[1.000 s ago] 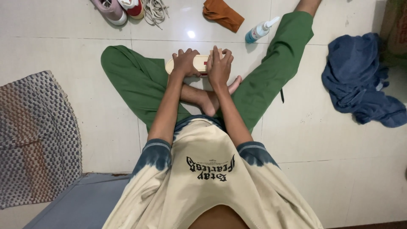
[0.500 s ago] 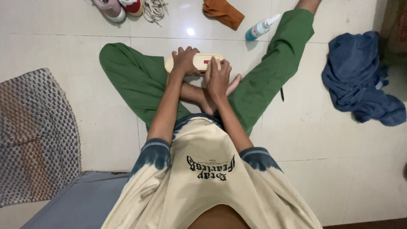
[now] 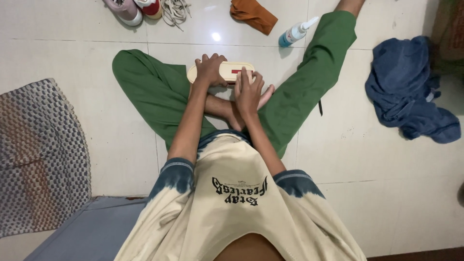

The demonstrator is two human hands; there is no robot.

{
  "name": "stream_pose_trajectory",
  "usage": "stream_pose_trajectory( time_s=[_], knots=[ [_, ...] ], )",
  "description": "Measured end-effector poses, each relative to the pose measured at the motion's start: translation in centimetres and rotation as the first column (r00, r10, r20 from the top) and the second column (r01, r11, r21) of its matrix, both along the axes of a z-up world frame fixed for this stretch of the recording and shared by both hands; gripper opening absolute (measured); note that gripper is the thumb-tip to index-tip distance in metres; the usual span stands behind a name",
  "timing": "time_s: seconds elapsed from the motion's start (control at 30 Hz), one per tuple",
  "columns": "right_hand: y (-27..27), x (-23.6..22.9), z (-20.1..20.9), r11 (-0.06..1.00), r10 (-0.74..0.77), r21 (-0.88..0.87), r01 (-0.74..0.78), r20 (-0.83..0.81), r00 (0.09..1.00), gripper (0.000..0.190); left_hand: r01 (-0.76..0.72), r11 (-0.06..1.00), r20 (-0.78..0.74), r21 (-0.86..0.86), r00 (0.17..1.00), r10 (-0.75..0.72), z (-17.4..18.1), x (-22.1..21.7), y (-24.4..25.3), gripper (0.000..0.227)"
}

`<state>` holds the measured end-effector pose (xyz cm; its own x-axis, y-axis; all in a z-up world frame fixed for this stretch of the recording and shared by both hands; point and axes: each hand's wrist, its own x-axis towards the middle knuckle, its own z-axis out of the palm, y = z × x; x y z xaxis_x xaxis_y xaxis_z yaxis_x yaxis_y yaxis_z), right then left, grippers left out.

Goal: Cleaning the sole of a sneaker using a brush and cleaning solution while sitting on the floor.

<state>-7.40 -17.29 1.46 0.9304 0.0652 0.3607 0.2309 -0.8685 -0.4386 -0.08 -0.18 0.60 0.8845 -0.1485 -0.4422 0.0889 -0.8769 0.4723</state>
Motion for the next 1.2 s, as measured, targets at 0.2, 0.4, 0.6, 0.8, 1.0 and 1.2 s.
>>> stream_pose_trajectory(
  time_s=[0.2,0.4,0.6,0.8,1.0,1.2],
  knots=[
    [0.0,1.1,-0.5,1.000,0.007,0.015,-0.007,-0.014,1.000,0.047,-0.008,1.000,0.048,-0.003,0.999,0.008,-0.2,-0.2,-0.2,0.079],
    [0.9,6.8,-1.6,1.000,-0.001,0.014,0.002,-0.095,0.995,0.049,-0.013,1.000,0.021,0.006,1.000,0.013,-1.1,-0.1,-0.1,0.082],
    [-1.3,8.7,-4.6,0.958,-0.116,0.243,0.152,-0.157,0.981,0.046,-0.020,1.000,0.034,-0.001,0.999,0.020,-0.1,-0.4,-0.1,0.080],
    [-7.9,11.8,-5.1,0.321,-0.153,0.655,0.684,-0.677,0.720,0.032,0.039,0.999,0.012,0.024,0.999,-0.039,-1.3,0.1,0.0,0.085],
    [-12.2,12.4,-8.3,-0.093,0.059,0.628,0.773,-0.771,0.634,0.038,0.043,0.999,0.036,0.026,0.998,-0.044,-2.1,0.1,0.2,0.086],
    [-16.9,13.2,-19.0,0.531,-0.420,0.485,0.695,-0.562,0.713,0.028,0.054,0.998,0.027,0.018,0.998,-0.054,-2.5,0.6,0.4,0.094]
  ],
)
